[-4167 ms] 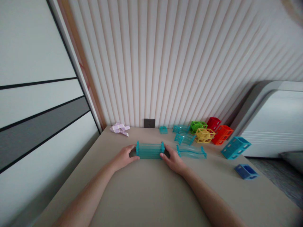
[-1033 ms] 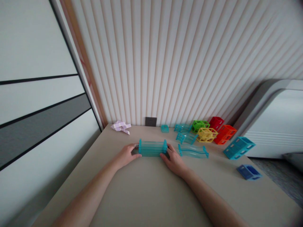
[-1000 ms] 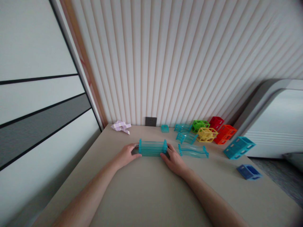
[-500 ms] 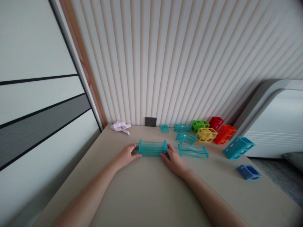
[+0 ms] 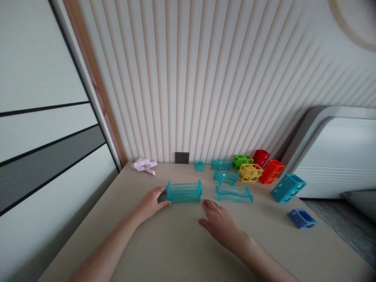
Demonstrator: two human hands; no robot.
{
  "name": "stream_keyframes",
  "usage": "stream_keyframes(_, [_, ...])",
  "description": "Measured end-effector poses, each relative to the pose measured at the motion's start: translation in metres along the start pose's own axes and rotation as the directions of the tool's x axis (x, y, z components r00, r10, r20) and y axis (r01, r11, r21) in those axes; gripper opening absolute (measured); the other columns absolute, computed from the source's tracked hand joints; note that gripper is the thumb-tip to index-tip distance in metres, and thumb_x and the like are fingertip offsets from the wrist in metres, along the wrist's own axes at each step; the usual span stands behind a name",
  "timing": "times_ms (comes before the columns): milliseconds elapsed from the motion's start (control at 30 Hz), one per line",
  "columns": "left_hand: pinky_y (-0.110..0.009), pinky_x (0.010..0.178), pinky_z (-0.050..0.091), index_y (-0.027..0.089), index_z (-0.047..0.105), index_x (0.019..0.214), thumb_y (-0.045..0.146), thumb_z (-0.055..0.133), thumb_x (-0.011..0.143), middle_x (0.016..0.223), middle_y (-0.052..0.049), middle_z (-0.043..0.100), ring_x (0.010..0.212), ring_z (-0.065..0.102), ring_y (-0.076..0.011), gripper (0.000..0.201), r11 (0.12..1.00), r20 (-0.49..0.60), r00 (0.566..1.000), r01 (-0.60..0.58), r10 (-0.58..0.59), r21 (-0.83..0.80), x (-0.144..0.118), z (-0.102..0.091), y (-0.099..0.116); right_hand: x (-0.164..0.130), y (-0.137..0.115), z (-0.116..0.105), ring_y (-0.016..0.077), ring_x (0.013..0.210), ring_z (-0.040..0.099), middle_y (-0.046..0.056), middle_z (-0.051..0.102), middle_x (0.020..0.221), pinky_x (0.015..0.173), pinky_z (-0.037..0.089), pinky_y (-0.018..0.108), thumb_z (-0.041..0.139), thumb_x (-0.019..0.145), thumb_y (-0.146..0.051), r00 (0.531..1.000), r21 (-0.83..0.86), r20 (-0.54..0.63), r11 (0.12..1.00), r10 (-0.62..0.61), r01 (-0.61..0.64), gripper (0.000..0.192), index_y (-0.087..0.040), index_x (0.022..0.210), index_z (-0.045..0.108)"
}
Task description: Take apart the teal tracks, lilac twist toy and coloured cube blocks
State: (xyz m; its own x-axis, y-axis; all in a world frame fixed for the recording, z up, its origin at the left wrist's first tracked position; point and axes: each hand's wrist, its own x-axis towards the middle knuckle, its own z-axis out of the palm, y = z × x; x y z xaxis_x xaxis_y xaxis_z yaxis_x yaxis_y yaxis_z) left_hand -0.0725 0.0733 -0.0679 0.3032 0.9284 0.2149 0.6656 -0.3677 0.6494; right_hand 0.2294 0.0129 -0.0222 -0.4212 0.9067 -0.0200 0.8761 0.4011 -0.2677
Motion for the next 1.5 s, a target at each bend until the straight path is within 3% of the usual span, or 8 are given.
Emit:
stream_keyframes(133, [-0.038,0.095,0.051,0.021,0.065,0.116,0.037,0.072,0.079,0.112,-0.009,0.073,0.103,0.068,-0.0260,0.041,1.000,-0.014,1.000,-0.001,0.001,-0.002,0.001,0.003,-0.001,-0.029,0.011,0.005,0.0349,0.128,0.057,0.020,0.058,0.140,0.108,0.048,0.046,0.070,0.084,-0.021,0.996,-0.062,-0.004,0.994,-0.093,0.092,0.053,-0.010,0.135,0.059])
stream_keyframes(300, [-0.037,0.092,0.052,0.020,0.065,0.113,0.039,0.071,0.079,0.107,-0.008,0.074,0.099,0.068,-0.0258,0.040,0.999,-0.018,1.000,0.000,-0.001,-0.050,0.013,0.011,-0.001,-0.047,0.031,0.011,0.0296,0.139,0.046,0.014,0.050,0.150,0.116,0.039,0.045,0.054,0.095,-0.028,0.982,0.060,-0.070,0.982,-0.177,0.181,0.053,-0.015,0.146,0.049])
stream_keyframes(567, [-0.034,0.078,0.052,0.018,0.066,0.104,0.043,0.070,0.077,0.087,-0.005,0.072,0.082,0.067,-0.0233,0.036,0.998,-0.030,0.999,0.041,-0.043,-0.042,0.055,0.023,0.007,-0.047,0.030,0.004,0.0288,0.137,0.047,0.011,0.052,0.148,0.116,0.038,0.046,0.054,0.093,-0.026,0.988,0.224,-0.088,0.964,-0.123,0.140,0.052,-0.020,0.144,0.053])
stream_keyframes(933, [-0.029,0.065,0.045,0.014,0.065,0.114,0.048,0.068,0.079,0.071,0.000,0.065,0.066,0.060,-0.0190,0.049,0.998,-0.002,0.999,0.039,-0.039,-0.045,0.122,0.053,0.016,-0.049,0.031,0.005,0.0273,0.140,0.043,0.009,0.050,0.151,0.120,0.034,0.042,0.057,0.091,-0.024,0.992,0.258,-0.069,0.958,-0.108,0.122,0.055,-0.019,0.145,0.050])
stream_keyframes(1300, [-0.030,0.067,0.048,0.015,0.064,0.118,0.051,0.066,0.079,0.073,0.000,0.066,0.068,0.062,-0.0200,0.054,0.996,0.007,0.999,0.054,-0.054,-0.074,0.124,0.053,0.011,-0.049,0.030,0.007,0.0291,0.140,0.044,0.010,0.050,0.151,0.119,0.035,0.045,0.059,0.091,-0.025,0.991,0.258,-0.071,0.958,-0.113,0.127,0.056,-0.022,0.146,0.049])
stream_keyframes(1400, [-0.031,0.069,0.049,0.015,0.064,0.119,0.050,0.065,0.079,0.076,-0.001,0.068,0.071,0.064,-0.0208,0.053,0.995,0.003,0.999,0.055,-0.055,-0.082,0.122,0.054,0.009,-0.052,0.030,0.005,0.0268,0.134,0.050,0.008,0.057,0.144,0.115,0.040,0.042,0.057,0.094,-0.026,0.978,0.252,-0.135,0.949,-0.161,0.191,0.043,-0.025,0.137,0.058])
stream_keyframes(1500, [-0.032,0.071,0.050,0.015,0.063,0.121,0.049,0.064,0.080,0.079,-0.003,0.069,0.073,0.064,-0.0216,0.053,0.995,-0.005,0.999,0.053,-0.054,-0.085,0.122,0.055,0.009,-0.046,0.038,-0.011,0.0240,0.122,0.059,0.009,0.066,0.130,0.106,0.047,0.040,0.049,0.098,-0.023,0.943,0.196,-0.275,0.949,-0.186,0.245,0.031,-0.025,0.124,0.066])
